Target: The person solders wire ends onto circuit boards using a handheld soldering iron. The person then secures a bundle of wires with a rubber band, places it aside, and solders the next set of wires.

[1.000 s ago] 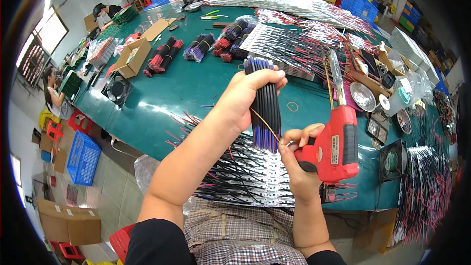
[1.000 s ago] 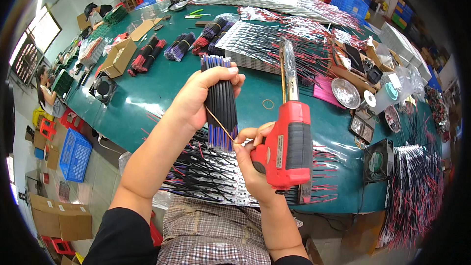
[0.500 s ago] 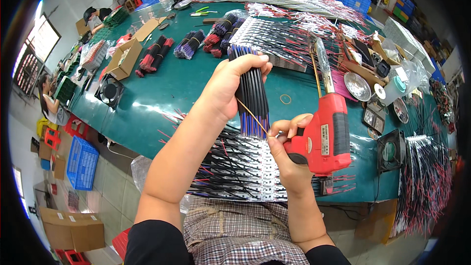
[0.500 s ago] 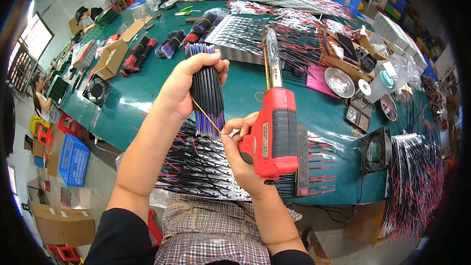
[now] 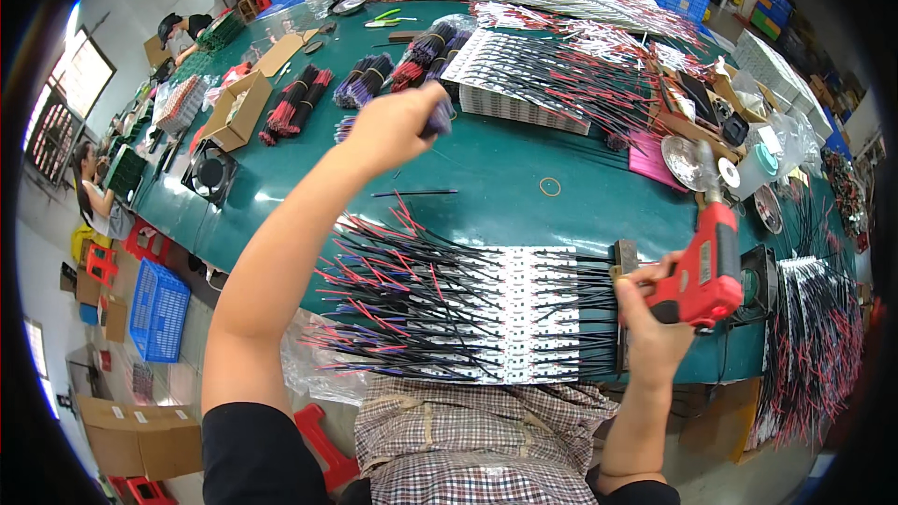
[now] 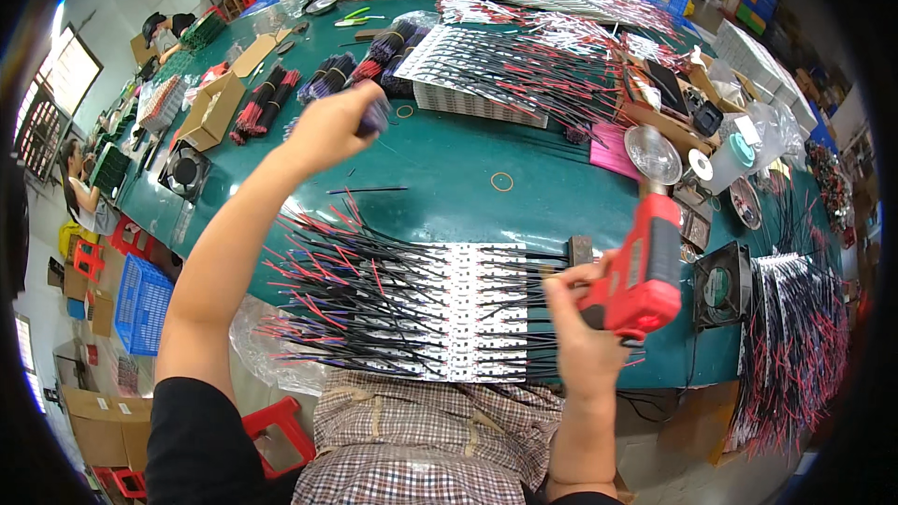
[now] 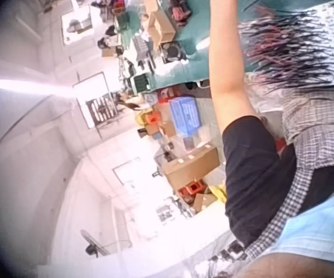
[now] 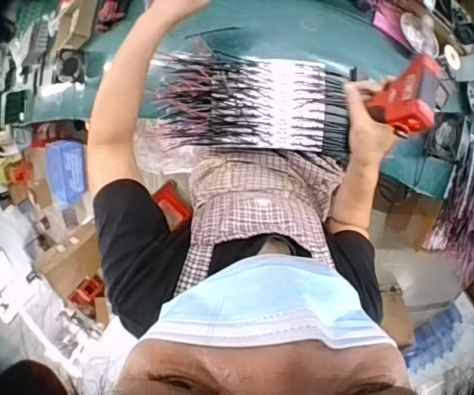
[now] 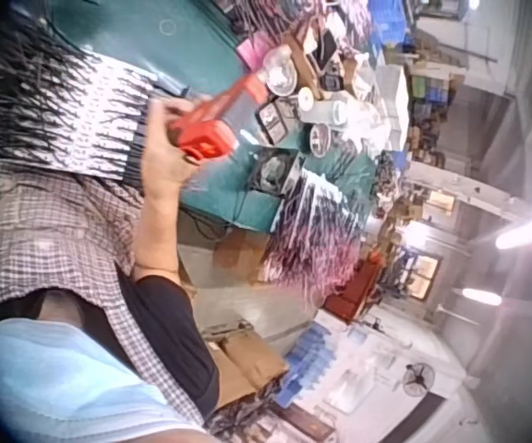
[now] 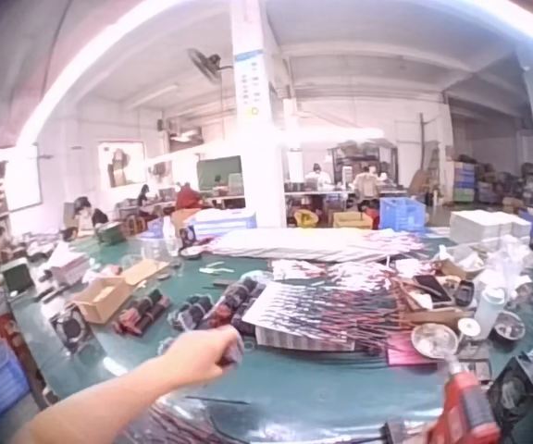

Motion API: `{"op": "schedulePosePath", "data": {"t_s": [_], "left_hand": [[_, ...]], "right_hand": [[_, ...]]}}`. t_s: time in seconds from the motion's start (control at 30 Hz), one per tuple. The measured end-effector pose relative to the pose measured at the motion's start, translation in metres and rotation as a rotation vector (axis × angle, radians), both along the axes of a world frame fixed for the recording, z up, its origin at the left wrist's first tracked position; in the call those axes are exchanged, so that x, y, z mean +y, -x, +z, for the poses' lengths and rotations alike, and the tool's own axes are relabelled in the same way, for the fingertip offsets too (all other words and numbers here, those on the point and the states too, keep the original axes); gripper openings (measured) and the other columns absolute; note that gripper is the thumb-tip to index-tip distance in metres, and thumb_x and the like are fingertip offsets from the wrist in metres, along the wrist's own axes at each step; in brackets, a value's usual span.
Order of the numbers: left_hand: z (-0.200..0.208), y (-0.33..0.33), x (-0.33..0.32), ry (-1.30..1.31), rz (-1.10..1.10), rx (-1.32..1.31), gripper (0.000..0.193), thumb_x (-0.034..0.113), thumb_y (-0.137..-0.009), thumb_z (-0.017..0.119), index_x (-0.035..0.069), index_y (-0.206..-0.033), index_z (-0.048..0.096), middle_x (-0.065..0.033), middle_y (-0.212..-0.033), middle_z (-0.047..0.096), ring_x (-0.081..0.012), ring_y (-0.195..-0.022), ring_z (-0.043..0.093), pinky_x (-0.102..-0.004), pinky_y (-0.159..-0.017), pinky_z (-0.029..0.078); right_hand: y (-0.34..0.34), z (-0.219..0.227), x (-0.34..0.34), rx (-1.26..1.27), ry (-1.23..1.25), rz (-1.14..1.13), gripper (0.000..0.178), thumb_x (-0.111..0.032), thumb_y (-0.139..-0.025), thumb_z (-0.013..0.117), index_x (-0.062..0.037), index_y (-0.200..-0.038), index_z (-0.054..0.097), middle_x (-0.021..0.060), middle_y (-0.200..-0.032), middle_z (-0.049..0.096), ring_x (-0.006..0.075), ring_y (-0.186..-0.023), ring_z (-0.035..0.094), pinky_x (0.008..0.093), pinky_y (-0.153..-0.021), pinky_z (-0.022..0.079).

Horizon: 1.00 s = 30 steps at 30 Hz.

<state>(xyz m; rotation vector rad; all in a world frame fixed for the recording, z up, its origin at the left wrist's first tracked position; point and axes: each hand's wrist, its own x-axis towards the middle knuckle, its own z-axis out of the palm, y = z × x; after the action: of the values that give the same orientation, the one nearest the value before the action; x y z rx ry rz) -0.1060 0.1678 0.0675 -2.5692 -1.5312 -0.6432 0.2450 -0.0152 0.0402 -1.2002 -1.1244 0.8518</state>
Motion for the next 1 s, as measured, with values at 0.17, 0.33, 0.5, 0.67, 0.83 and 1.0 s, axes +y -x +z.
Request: {"op": "schedulePosePath", "data": {"t_s": [0.17, 0.33, 0.5, 0.67, 0.83, 1.0], "left_hand": [[-0.044, -0.005, 0.014, 0.174, -0.029, 0.395, 0.053, 0.012, -0.073, 0.081, 0.012, -0.117, 0.054, -0.0114, -0.093, 0.069, -0.0351, -0.09, 0.07, -0.0477, -0.074, 0.054], [-0.068, 0.005, 0.029, 0.266, 0.004, 0.379, 0.054, 0.015, -0.074, 0.082, 0.011, -0.12, 0.053, -0.0132, -0.098, 0.07, -0.0354, -0.095, 0.07, -0.0482, -0.078, 0.055], [-0.08, 0.011, 0.024, 0.396, 0.113, 0.121, 0.06, 0.04, -0.084, 0.081, 0.007, -0.126, 0.053, -0.0184, -0.118, 0.061, -0.0403, -0.109, 0.062, -0.0483, -0.09, 0.051], [-0.088, 0.02, 0.019, 0.392, 0.043, 0.032, 0.096, 0.052, -0.075, 0.085, 0.004, -0.146, 0.044, -0.0201, -0.136, 0.052, -0.0398, -0.126, 0.054, -0.0475, -0.105, 0.045], [-0.076, 0.028, 0.001, 0.403, 0.059, 0.3, 0.127, 0.058, -0.065, 0.089, 0.005, -0.16, 0.024, -0.0246, -0.153, 0.039, -0.0412, -0.142, 0.041, -0.0514, -0.116, 0.034], [-0.085, 0.055, 0.015, 0.378, -0.012, 0.323, 0.106, 0.049, -0.07, 0.088, 0.007, -0.154, 0.039, -0.0191, -0.148, 0.048, -0.0401, -0.13, 0.053, -0.0469, -0.107, 0.046]], "right_hand": [[-0.076, 0.0, 0.02, -0.306, -0.054, -0.352, 0.053, 0.002, -0.085, 0.077, -0.002, -0.131, 0.049, -0.0018, -0.088, 0.064, 0.0053, -0.072, 0.051, 0.0219, -0.069, 0.044], [-0.135, -0.019, 0.029, -0.913, -0.069, -0.56, 0.055, -0.001, -0.085, 0.078, -0.0037, -0.132, 0.05, 0.0037, -0.097, 0.062, 0.0098, -0.084, 0.056, 0.0271, -0.076, 0.047], [-0.124, -0.028, 0.002, -0.694, 0.066, -0.511, 0.055, -0.001, -0.086, 0.078, -0.002, -0.133, 0.049, 0.0057, -0.097, 0.063, 0.0135, -0.086, 0.06, 0.0299, -0.083, 0.048], [-0.103, -0.031, -0.014, -0.532, 0.062, -0.511, 0.05, 0.002, -0.087, 0.077, -0.0031, -0.131, 0.054, -0.0025, -0.09, 0.06, 0.0053, -0.076, 0.048, 0.0218, -0.075, 0.041], [-0.11, -0.043, -0.036, -0.46, -0.022, -0.446, 0.055, 0.007, -0.09, 0.073, -0.0012, -0.139, 0.05, -0.0014, -0.098, 0.061, 0.0048, -0.082, 0.053, 0.0205, -0.073, 0.043], [-0.096, -0.038, -0.05, -0.45, -0.036, -0.408, 0.053, 0.008, -0.091, 0.072, -0.0007, -0.139, 0.051, -0.0014, -0.1, 0.061, 0.0046, -0.084, 0.053, 0.0208, -0.075, 0.044]]}}
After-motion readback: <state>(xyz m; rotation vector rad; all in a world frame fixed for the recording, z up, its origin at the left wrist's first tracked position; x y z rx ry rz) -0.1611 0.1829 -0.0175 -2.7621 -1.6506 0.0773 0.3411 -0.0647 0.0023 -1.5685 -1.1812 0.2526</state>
